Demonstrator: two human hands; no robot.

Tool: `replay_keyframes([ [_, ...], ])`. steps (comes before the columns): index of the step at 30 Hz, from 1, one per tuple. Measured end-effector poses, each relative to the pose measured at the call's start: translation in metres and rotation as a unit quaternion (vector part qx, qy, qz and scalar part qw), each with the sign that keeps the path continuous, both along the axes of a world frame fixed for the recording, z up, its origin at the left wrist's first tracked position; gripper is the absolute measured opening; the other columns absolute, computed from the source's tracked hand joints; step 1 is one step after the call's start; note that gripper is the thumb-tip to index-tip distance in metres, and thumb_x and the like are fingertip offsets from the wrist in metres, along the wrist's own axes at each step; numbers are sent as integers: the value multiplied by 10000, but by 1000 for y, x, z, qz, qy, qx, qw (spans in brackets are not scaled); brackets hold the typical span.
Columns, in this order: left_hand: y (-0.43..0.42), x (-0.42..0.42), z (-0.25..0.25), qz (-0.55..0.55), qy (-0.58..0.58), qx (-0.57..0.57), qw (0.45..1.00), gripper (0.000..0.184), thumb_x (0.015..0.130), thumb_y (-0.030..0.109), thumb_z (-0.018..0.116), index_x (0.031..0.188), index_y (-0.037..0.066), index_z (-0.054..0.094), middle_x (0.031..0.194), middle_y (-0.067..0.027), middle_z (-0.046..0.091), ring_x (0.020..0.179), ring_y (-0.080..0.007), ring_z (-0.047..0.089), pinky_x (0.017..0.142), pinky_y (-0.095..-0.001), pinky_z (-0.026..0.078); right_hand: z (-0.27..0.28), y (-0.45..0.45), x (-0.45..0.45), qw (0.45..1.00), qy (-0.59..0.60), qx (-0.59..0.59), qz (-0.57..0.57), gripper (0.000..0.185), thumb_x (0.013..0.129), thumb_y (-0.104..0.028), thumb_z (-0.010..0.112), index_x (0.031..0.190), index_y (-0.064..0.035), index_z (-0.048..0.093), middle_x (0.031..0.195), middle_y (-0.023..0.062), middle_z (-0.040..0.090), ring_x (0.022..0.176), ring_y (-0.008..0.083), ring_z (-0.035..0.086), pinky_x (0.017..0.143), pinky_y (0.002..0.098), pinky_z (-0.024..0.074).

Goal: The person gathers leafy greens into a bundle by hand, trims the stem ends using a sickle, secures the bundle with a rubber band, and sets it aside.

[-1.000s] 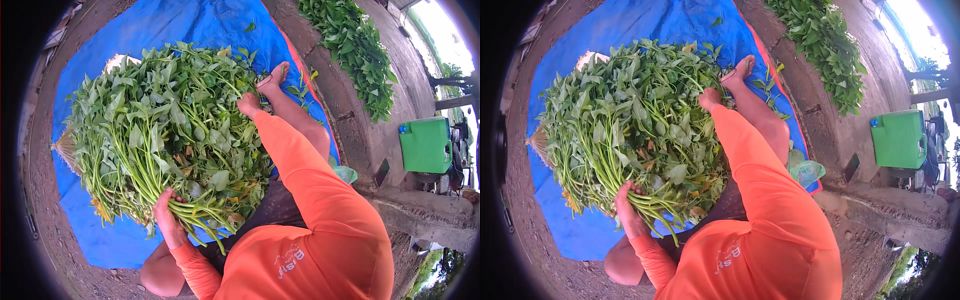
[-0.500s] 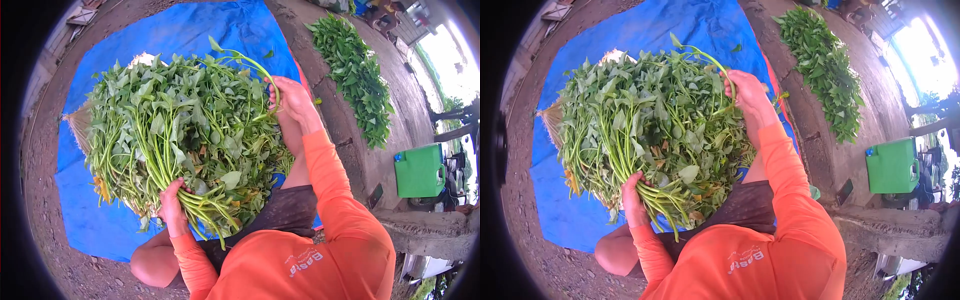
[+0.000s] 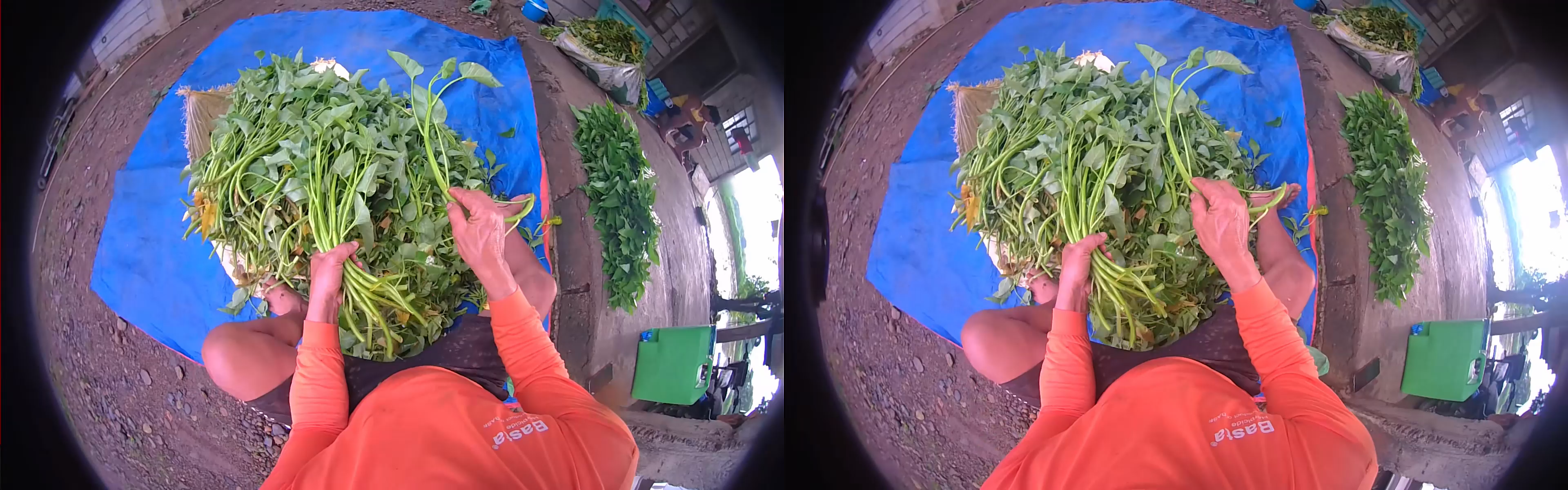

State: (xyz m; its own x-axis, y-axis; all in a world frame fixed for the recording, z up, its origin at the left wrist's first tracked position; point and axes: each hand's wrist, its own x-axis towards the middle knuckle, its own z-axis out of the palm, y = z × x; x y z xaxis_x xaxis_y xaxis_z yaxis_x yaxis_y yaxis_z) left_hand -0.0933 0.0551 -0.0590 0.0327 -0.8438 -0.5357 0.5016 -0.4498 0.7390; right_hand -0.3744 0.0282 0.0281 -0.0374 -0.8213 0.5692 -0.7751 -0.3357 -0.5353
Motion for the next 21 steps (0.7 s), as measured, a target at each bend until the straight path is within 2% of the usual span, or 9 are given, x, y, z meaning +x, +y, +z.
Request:
replay_keyframes([
  [3,1,1,-6,25,-23,-21,999,157,904,125,819,869,9,719,724,-77,693,579,-173,668,536,-318,555,15,2,10,990,128,-13,-54,253,911,-55,718,1148,-56,806,985,182,740,925,411,707,849,523,568],
  [4,1,2,-7,24,-30,-16,999,149,901,128,822,881,13,729,731,-68,696,593,-162,666,546,-309,542,16,0,12,988,137,-25,-61,225,908,-46,706,1109,-64,806,934,161,726,903,400,702,826,531,563],
  [11,-2,-4,-9,43,-12,-30,999,138,903,108,814,888,3,726,750,-64,696,600,-165,672,562,-310,560,13,-1,23,960,266,37,-82,220,911,-86,708,1109,-89,804,944,154,727,919,387,703,815,528,549],
  [14,-1,-11,-23,17,28,-27,999,135,931,130,797,913,10,738,767,-64,699,629,-177,704,586,-314,594,-10,9,55,978,184,93,42,244,949,-129,706,1154,-52,814,987,168,751,940,366,725,851,506,559],
  [15,0,-13,-29,3,48,-18,999,160,955,164,804,962,18,738,800,-64,713,665,-183,724,617,-325,622,-21,16,65,974,99,185,83,267,962,-133,718,1199,-41,803,1015,167,769,946,326,732,870,464,564],
  [17,2,-21,-46,22,158,-1,987,231,1002,246,800,1049,31,729,847,-72,732,704,-195,740,664,-337,651,-42,23,81,920,-74,350,161,325,989,-140,742,1287,-18,782,1072,163,803,958,246,746,907,378,576],
  [18,2,-21,-57,4,216,4,976,302,1050,326,767,1170,54,711,942,-76,756,797,-199,757,749,-353,670,-61,24,82,911,-105,361,167,343,994,-166,734,1297,-9,776,1137,193,793,1019,273,753,948,380,571],
  [19,3,-21,-64,-5,284,-7,959,339,1044,354,788,1232,86,700,997,-54,760,849,-190,755,788,-363,670,-85,24,80,902,-135,371,172,364,1000,-191,725,1306,0,770,1202,223,782,1080,299,760,990,382,566],
  [21,4,-22,-68,-12,285,16,958,398,1055,397,767,1277,78,685,1049,-61,762,900,-203,758,823,-386,669,-99,26,82,893,-149,388,175,387,1008,-218,716,1318,10,763,1281,250,770,1155,329,764,1041,386,560],
])
